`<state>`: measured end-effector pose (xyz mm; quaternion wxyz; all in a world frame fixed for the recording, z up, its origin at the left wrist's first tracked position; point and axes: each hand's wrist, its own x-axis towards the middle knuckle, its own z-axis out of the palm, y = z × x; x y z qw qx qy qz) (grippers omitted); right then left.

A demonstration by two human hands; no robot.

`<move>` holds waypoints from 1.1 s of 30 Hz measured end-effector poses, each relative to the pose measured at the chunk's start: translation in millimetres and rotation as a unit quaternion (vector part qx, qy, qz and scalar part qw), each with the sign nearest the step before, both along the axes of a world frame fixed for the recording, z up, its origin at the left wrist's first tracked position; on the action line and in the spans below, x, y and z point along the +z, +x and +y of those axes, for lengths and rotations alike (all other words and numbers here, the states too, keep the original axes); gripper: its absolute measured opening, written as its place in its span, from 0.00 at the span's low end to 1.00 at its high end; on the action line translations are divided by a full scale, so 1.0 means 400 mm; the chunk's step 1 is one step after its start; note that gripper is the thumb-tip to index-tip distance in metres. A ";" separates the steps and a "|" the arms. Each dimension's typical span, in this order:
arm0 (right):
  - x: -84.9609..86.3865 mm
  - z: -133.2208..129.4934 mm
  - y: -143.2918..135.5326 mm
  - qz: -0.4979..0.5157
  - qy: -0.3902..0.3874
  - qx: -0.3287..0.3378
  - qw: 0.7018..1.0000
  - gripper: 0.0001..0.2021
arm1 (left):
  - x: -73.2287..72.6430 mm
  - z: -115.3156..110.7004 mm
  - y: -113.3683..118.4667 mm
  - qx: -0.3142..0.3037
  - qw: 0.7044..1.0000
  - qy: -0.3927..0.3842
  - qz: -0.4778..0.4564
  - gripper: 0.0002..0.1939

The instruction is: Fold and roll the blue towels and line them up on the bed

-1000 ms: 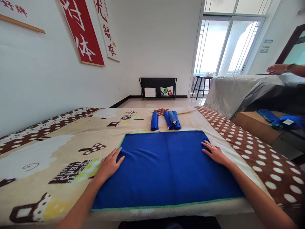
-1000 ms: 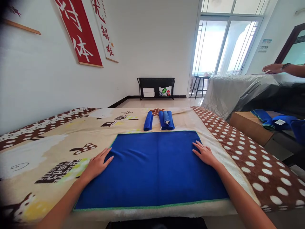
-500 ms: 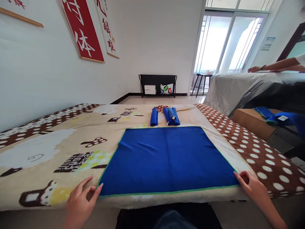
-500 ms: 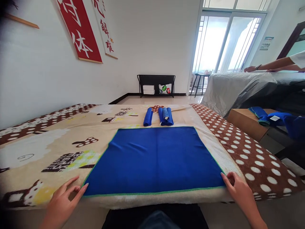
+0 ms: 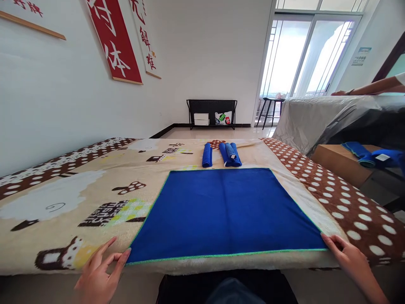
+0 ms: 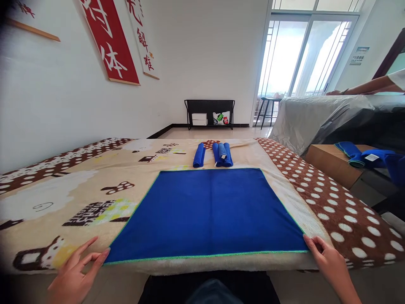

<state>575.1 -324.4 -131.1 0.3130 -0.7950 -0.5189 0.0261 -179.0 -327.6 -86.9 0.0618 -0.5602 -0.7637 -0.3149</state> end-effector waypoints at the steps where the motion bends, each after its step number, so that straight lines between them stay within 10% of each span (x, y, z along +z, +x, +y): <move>1: -0.001 0.000 -0.003 0.019 -0.028 -0.002 0.999 0.30 | -0.002 -0.001 0.000 -0.002 1.000 0.003 0.005 0.25; 10: 0.004 -0.012 -0.035 0.067 -0.061 -0.062 0.994 0.30 | -0.016 0.001 0.027 0.003 0.999 0.005 0.036 0.25; 15: 0.075 -0.012 -0.095 -0.018 0.082 -0.115 0.990 0.27 | 0.049 -0.001 0.076 0.018 0.994 0.099 0.053 0.15; 18: 0.155 0.032 -0.213 -0.011 0.169 -0.052 0.984 0.26 | 0.113 0.019 0.195 -0.007 0.984 0.162 0.072 0.13; 23: 0.228 0.150 -0.522 0.045 0.134 0.295 0.945 0.20 | 0.170 0.124 0.493 -0.258 0.960 0.066 0.083 0.28; 28: 0.192 0.202 -0.733 0.057 0.105 0.370 0.921 0.21 | 0.128 0.198 0.705 -0.357 0.929 -0.050 0.087 0.32; 33: 0.153 0.178 -0.777 -0.012 0.055 0.376 0.925 0.24 | 0.065 0.177 0.754 -0.342 0.933 -0.074 0.086 0.28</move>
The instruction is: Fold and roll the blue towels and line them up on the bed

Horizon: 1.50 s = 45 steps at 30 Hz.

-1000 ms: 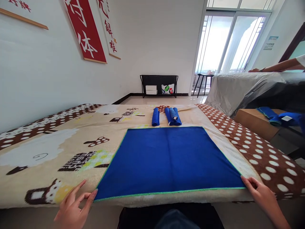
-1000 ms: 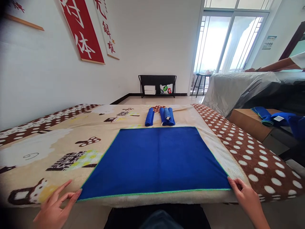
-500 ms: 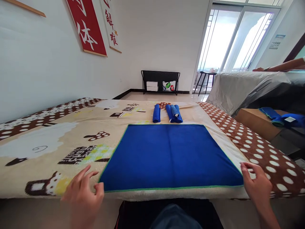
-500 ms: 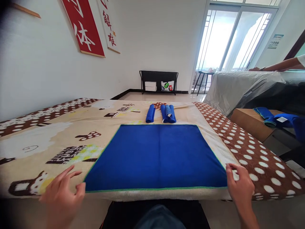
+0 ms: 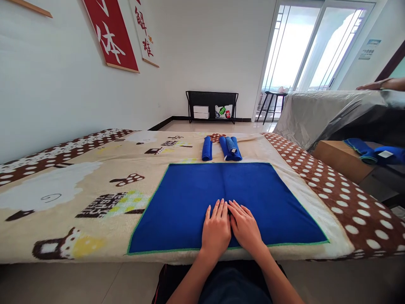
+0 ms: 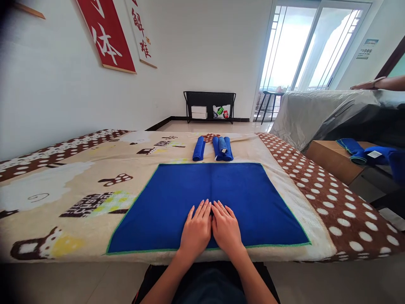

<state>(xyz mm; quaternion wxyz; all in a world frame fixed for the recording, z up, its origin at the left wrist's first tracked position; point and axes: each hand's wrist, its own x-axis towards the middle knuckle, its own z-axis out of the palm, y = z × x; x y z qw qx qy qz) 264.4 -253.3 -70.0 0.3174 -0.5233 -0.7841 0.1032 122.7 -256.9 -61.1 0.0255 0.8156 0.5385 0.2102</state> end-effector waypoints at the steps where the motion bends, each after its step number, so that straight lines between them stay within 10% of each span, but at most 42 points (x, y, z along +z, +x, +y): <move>1: -0.003 -0.005 0.001 -0.012 0.000 -0.004 1.000 0.24 | -0.005 -0.006 -0.002 0.001 1.000 0.002 0.002 0.28; 6: -0.016 -0.017 0.078 -0.050 0.043 -0.053 0.996 0.22 | -0.006 -0.018 -0.090 0.038 0.999 0.022 0.017 0.28; 11: -0.061 -0.051 0.332 -0.058 0.053 -0.201 0.976 0.26 | -0.039 -0.043 -0.361 0.200 0.977 0.077 0.020 0.28; 16: -0.102 -0.094 0.527 -0.006 0.018 -0.235 0.972 0.28 | -0.088 -0.106 -0.573 0.207 0.967 0.144 -0.013 0.29; 21: -0.053 -0.039 0.449 0.032 0.009 -0.205 0.978 0.27 | -0.038 -0.112 -0.509 0.289 0.942 0.171 0.011 0.26; 27: 0.086 0.116 0.141 0.016 -0.071 0.148 0.986 0.29 | 0.073 0.042 -0.226 -0.037 0.998 0.031 0.037 0.29; 31: 0.094 0.194 0.033 -0.042 -0.105 0.146 0.983 0.33 | 0.091 0.175 -0.116 -0.083 0.990 -0.065 0.092 0.30; 34: 0.064 0.229 0.087 -0.067 -0.111 0.097 0.987 0.35 | 0.076 0.233 -0.157 -0.043 0.989 -0.085 0.110 0.31; 41: 0.017 0.217 0.474 -0.113 -0.130 -0.087 0.981 0.37 | 0.059 0.220 -0.509 0.191 0.968 -0.096 0.129 0.31; 45: 0.019 0.202 0.574 -0.132 -0.139 -0.149 0.970 0.40 | 0.076 0.208 -0.597 0.240 0.955 -0.100 0.142 0.29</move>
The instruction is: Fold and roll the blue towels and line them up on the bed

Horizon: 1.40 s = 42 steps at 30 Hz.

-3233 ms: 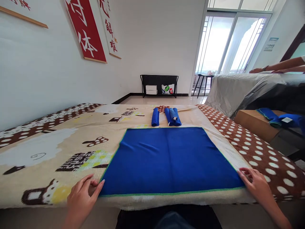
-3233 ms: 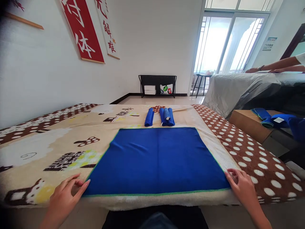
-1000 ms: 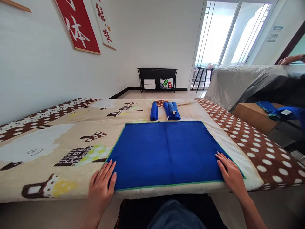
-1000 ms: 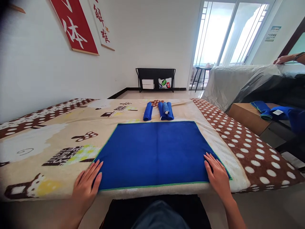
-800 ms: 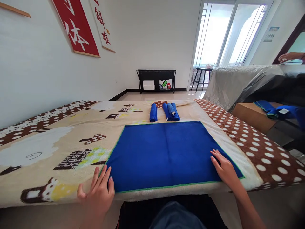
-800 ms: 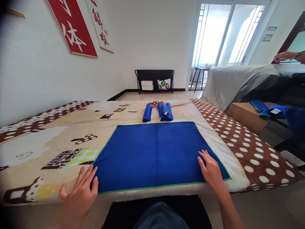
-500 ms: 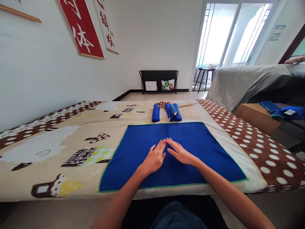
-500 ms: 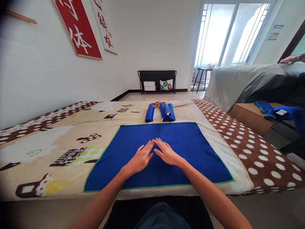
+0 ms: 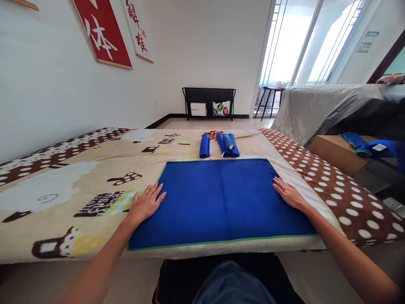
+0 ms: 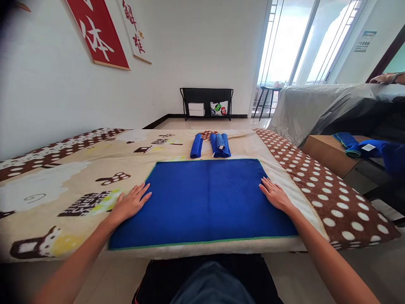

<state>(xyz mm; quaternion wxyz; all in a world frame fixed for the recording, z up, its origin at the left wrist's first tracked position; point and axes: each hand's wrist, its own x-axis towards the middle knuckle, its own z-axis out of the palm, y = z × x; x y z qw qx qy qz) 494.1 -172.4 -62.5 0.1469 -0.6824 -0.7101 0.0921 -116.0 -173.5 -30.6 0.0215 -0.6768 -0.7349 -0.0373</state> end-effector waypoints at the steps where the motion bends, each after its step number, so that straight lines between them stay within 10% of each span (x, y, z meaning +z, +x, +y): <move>1: 0.003 0.006 -0.009 -0.006 0.003 -0.004 1.000 0.41 | 0.005 0.007 0.011 0.010 1.000 0.004 0.006 0.29; 9: 0.013 0.152 -0.403 0.001 0.004 0.198 0.980 0.40 | -0.020 0.161 0.411 -0.158 0.987 -0.012 -0.007 0.31; 12: 0.005 0.193 -0.448 0.002 -0.001 0.204 0.979 0.39 | -0.046 0.205 0.467 -0.177 0.984 -0.025 -0.021 0.33; 23: -0.011 0.163 0.078 -0.015 -0.018 -0.085 0.996 0.28 | -0.048 0.198 -0.025 0.020 1.000 0.000 -0.022 0.36; 32: -0.006 0.239 0.055 -0.061 -0.031 -0.269 0.961 0.21 | -0.083 0.206 -0.038 0.022 0.999 0.023 -0.022 0.36; 42: 0.000 0.237 0.014 -0.104 -0.042 -0.288 0.951 0.21 | -0.078 0.203 -0.038 0.022 0.999 0.019 -0.024 0.37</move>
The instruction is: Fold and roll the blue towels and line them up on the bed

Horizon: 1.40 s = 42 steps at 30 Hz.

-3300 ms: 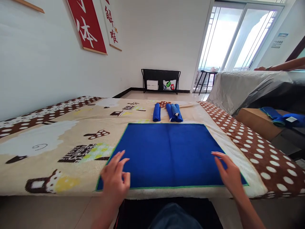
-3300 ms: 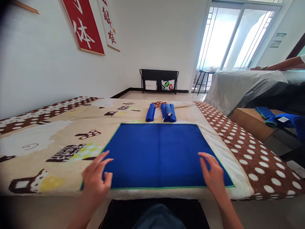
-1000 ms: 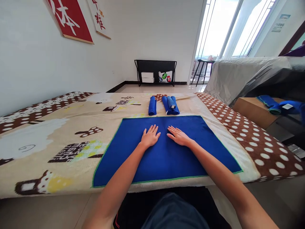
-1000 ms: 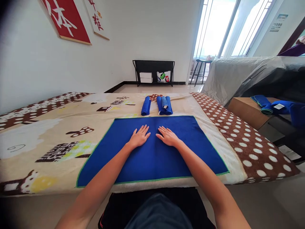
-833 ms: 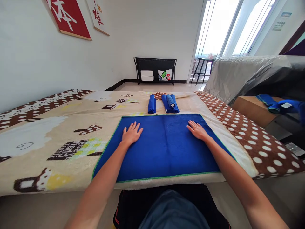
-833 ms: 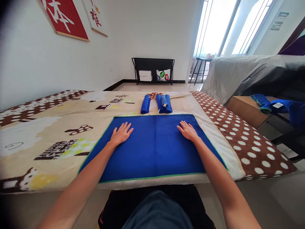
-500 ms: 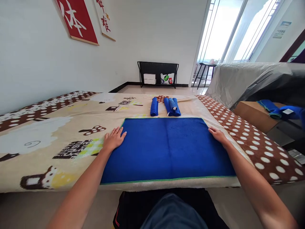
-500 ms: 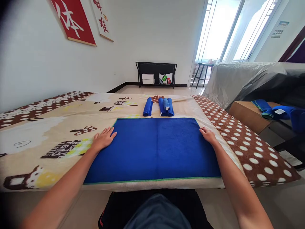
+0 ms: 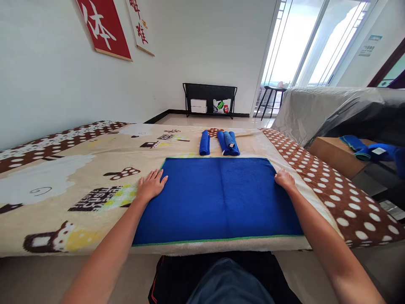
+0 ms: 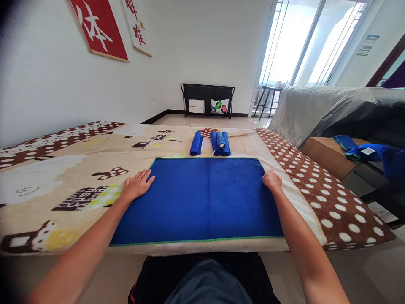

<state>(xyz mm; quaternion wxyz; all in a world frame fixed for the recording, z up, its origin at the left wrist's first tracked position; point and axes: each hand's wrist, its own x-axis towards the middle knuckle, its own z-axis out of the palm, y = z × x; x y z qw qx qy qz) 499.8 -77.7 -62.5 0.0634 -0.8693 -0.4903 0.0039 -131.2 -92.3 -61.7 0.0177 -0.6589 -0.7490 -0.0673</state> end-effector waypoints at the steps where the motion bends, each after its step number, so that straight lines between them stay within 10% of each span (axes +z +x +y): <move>1: 0.000 -0.006 -0.004 -0.011 0.006 0.011 1.000 0.21 | -0.001 0.000 0.000 -0.001 1.000 0.000 -0.001 0.37; 32: 0.020 -0.062 -0.068 -0.059 0.128 0.114 0.983 0.25 | 0.027 -0.030 0.025 0.021 1.000 0.003 0.011 0.34; 36: 0.019 -0.020 -0.180 -0.004 0.101 0.235 0.967 0.28 | 0.078 -0.027 0.145 0.024 0.997 0.063 0.036 0.32; 42: 0.008 0.061 -0.421 0.064 0.052 0.375 0.924 0.35 | 0.066 0.062 0.477 -0.156 0.988 0.014 0.012 0.33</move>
